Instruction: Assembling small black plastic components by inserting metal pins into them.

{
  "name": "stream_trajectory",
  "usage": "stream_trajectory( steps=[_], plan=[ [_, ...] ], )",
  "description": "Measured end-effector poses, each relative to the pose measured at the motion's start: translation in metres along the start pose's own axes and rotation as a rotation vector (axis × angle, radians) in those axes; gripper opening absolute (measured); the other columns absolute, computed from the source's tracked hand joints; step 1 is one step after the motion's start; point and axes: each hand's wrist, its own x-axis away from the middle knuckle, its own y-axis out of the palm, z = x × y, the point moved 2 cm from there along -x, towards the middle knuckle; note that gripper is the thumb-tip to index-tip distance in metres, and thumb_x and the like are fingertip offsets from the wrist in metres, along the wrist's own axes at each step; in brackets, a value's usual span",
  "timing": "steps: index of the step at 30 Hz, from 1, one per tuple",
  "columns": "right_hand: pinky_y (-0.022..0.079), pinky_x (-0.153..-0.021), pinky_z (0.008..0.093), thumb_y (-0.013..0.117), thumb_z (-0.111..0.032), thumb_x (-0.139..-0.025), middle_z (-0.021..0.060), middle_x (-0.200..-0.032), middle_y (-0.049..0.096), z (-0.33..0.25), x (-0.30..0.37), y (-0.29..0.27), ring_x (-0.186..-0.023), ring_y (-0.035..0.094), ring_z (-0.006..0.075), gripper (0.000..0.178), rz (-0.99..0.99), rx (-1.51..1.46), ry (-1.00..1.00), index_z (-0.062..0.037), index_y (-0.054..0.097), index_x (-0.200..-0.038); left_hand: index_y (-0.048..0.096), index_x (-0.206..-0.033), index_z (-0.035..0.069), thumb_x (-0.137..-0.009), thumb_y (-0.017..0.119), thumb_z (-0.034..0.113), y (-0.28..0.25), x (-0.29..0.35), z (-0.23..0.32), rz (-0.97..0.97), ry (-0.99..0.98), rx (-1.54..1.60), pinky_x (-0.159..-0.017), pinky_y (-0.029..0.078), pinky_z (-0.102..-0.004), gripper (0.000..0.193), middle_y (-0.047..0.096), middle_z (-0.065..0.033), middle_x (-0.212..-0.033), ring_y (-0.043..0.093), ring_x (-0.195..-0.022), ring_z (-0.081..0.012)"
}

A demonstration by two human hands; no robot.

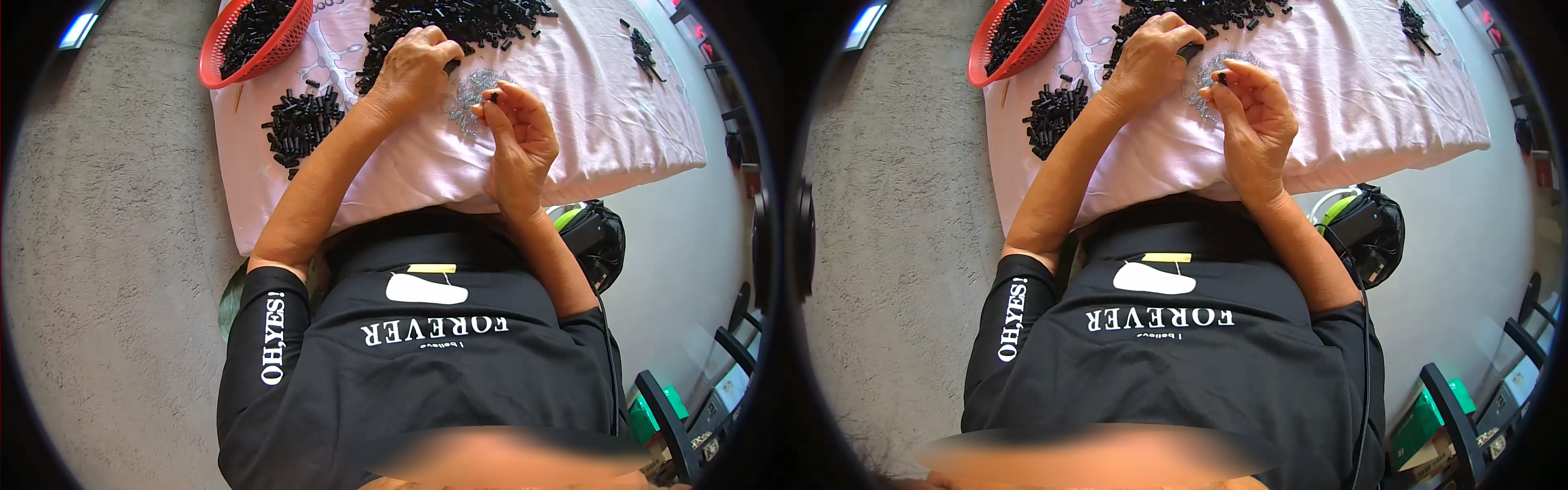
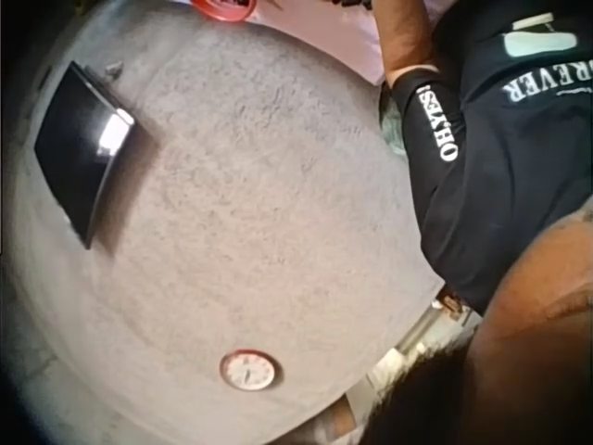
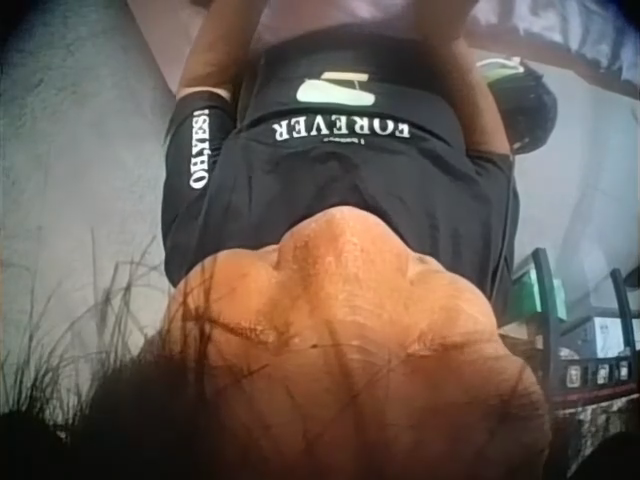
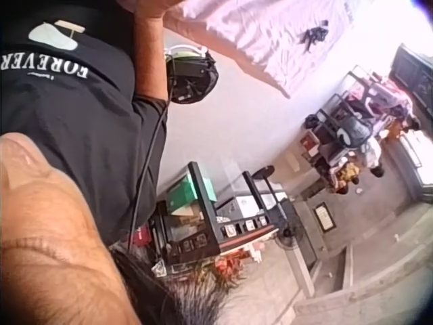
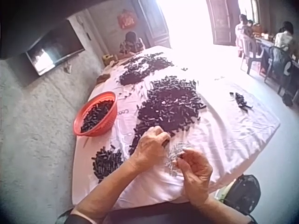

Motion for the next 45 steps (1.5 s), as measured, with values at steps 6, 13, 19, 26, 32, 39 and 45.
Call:
stream_trajectory(
  steps=[6,13,19,26,32,39,45],
  plan=[
    [0.056,-0.08,0.0249,0.062,0.005,-0.095,0.0083,-0.101,0.07,0.001,0.001,0.002,-0.089,0.069,0.0134,0.02,-0.072,0.091,0.032,0.0033,0.064,-0.115,0.07,-0.102,0.006,-0.069,0.061,-0.004,-0.01,0.01,-0.015,0.01,-0.053,-0.034,-0.093,0.051,-0.0421,0.036,0.065,-0.0117,-0.102,0.062,-0.105,-0.0337],
    [0.056,-0.074,0.0227,0.062,0.002,-0.097,0.006,-0.097,0.068,0.0,0.0,0.004,-0.084,0.069,0.0113,0.019,-0.104,0.156,0.023,0.0023,0.066,-0.116,0.072,-0.102,0.007,-0.072,0.062,-0.004,-0.025,0.018,-0.015,0.114,-0.061,-0.023,-0.093,0.051,-0.0412,0.034,0.066,-0.0122,-0.101,0.063,-0.101,-0.0324],
    [0.056,-0.066,0.0225,0.057,0.006,-0.097,0.0058,-0.093,0.064,-0.006,0.004,0.009,-0.078,0.069,0.0116,0.017,-0.262,0.372,0.052,0.0031,0.065,-0.112,0.07,-0.101,0.003,-0.078,0.06,-0.008,-0.054,0.044,-0.013,0.103,-0.153,0.105,-0.073,0.054,-0.0327,0.027,0.066,-0.0107,-0.094,0.068,-0.082,-0.0249],
    [0.055,-0.066,0.0365,0.06,0.004,-0.088,0.0134,-0.089,0.064,-0.009,-0.001,0.021,-0.074,0.068,0.0292,0.016,-0.529,0.799,-0.128,-0.0036,0.065,-0.101,0.071,-0.1,0.003,-0.078,0.062,-0.009,-0.07,0.078,-0.003,0.013,-0.323,0.195,-0.072,0.053,-0.0301,0.026,0.067,-0.009,-0.095,0.068,-0.083,-0.0221],
    [0.053,-0.071,0.0412,0.063,0.002,-0.087,0.014,-0.091,0.064,-0.007,-0.001,0.028,-0.081,0.066,0.0359,0.016,-0.541,0.904,-0.209,-0.0075,0.066,-0.1,0.072,-0.1,0.003,-0.078,0.062,-0.009,-0.067,0.079,0.004,0.025,-0.331,0.203,-0.071,0.053,-0.0304,0.026,0.067,-0.0092,-0.094,0.067,-0.082,-0.0218],
    [0.053,-0.072,0.0368,0.058,0.005,-0.088,0.0138,-0.093,0.065,-0.003,0.003,0.034,-0.081,0.066,0.0315,0.015,-0.576,0.87,-0.235,-0.0023,0.067,-0.098,0.072,-0.1,0.003,-0.078,0.06,-0.008,-0.063,0.068,0.004,0.048,-0.309,0.191,-0.071,0.054,-0.0304,0.028,0.067,-0.0094,-0.093,0.067,-0.08,-0.0223],
    [0.053,-0.072,0.0366,0.058,0.005,-0.088,0.0137,-0.092,0.065,-0.002,0.005,0.029,-0.082,0.066,0.0319,0.015,-0.592,0.841,-0.22,-0.0016,0.067,-0.098,0.072,-0.102,0.006,-0.077,0.06,-0.002,-0.051,0.062,0.004,0.019,-0.288,0.196,-0.079,0.055,-0.0391,0.029,0.066,-0.0124,-0.092,0.066,-0.086,-0.0317]
  ],
)
